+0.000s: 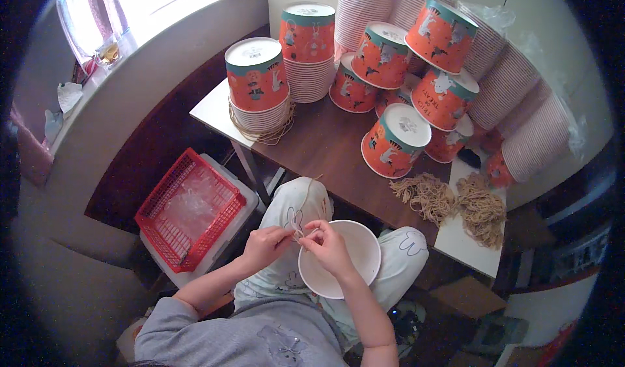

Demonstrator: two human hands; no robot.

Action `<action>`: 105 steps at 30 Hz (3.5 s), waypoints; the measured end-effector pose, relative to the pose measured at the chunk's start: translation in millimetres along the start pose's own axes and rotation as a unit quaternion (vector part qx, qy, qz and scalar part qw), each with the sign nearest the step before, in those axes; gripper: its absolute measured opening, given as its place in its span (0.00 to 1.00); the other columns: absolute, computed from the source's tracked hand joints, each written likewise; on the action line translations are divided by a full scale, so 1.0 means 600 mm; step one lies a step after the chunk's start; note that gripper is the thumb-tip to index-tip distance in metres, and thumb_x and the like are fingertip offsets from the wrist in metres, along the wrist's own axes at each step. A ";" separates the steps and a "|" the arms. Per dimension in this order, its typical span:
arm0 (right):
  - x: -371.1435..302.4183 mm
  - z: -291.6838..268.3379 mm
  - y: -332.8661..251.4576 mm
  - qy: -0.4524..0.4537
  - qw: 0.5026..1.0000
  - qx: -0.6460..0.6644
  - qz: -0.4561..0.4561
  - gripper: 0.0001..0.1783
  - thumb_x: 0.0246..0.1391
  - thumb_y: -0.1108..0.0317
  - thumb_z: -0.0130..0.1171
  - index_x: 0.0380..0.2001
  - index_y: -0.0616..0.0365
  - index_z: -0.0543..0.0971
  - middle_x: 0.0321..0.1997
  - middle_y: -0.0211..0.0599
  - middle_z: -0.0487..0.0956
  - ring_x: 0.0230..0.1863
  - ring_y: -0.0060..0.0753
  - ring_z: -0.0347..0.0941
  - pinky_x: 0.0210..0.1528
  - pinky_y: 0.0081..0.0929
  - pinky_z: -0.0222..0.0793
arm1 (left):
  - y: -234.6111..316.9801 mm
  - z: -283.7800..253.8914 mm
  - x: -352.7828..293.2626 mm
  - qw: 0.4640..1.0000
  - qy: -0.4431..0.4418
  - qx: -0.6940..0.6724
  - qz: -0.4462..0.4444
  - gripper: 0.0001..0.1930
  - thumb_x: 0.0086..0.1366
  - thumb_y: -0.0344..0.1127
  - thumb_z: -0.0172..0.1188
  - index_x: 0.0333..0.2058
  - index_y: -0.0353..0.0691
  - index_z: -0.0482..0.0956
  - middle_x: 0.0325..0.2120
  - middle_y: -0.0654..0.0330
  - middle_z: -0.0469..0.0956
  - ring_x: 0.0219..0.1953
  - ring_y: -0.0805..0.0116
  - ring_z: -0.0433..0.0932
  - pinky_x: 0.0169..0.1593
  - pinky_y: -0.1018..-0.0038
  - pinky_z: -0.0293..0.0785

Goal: Threading pre-cut lengths of string through holes in paper buckets to create carry handles.

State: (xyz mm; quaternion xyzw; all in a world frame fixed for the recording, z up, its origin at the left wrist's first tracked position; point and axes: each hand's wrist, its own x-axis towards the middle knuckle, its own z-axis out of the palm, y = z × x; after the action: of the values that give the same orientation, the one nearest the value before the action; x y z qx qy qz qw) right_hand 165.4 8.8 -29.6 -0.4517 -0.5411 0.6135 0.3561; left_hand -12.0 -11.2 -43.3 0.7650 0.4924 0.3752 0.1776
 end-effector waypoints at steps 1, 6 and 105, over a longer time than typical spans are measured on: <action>0.001 0.000 0.001 0.000 1.000 0.000 0.000 0.14 0.46 0.74 0.59 0.37 0.62 0.68 0.22 0.28 0.76 0.25 0.15 0.70 0.28 0.13 0.64 | 0.000 0.001 0.001 1.000 0.018 0.010 0.009 0.07 0.49 0.29 0.60 0.29 0.39 0.78 0.21 0.57 0.76 0.22 0.62 0.76 0.24 0.72 0.72; 0.000 -0.001 0.003 -0.036 0.998 0.049 0.005 0.13 0.48 0.75 0.56 0.37 0.61 0.67 0.25 0.29 0.75 0.27 0.16 0.69 0.30 0.13 0.63 | 0.003 0.012 0.006 0.998 0.056 0.003 0.013 0.07 0.50 0.27 0.58 0.30 0.38 0.77 0.23 0.57 0.77 0.22 0.63 0.77 0.25 0.73 0.73; -0.012 -0.023 -0.011 -0.071 0.988 0.139 -0.015 0.01 0.48 0.75 0.55 0.26 0.62 0.75 0.34 0.31 0.75 0.34 0.17 0.70 0.38 0.15 0.66 | 0.051 -0.027 0.031 0.935 -0.084 -0.298 -0.174 0.09 0.55 0.34 0.59 0.23 0.34 0.76 0.16 0.66 0.71 0.19 0.82 0.66 0.23 0.83 0.63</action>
State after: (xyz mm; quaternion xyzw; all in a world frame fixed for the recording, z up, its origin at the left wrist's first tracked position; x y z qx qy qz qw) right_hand 180.5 7.8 -22.0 -0.3453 -0.4812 0.7076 0.3854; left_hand -1.1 -9.8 -5.5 0.6081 0.4664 0.4027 0.5005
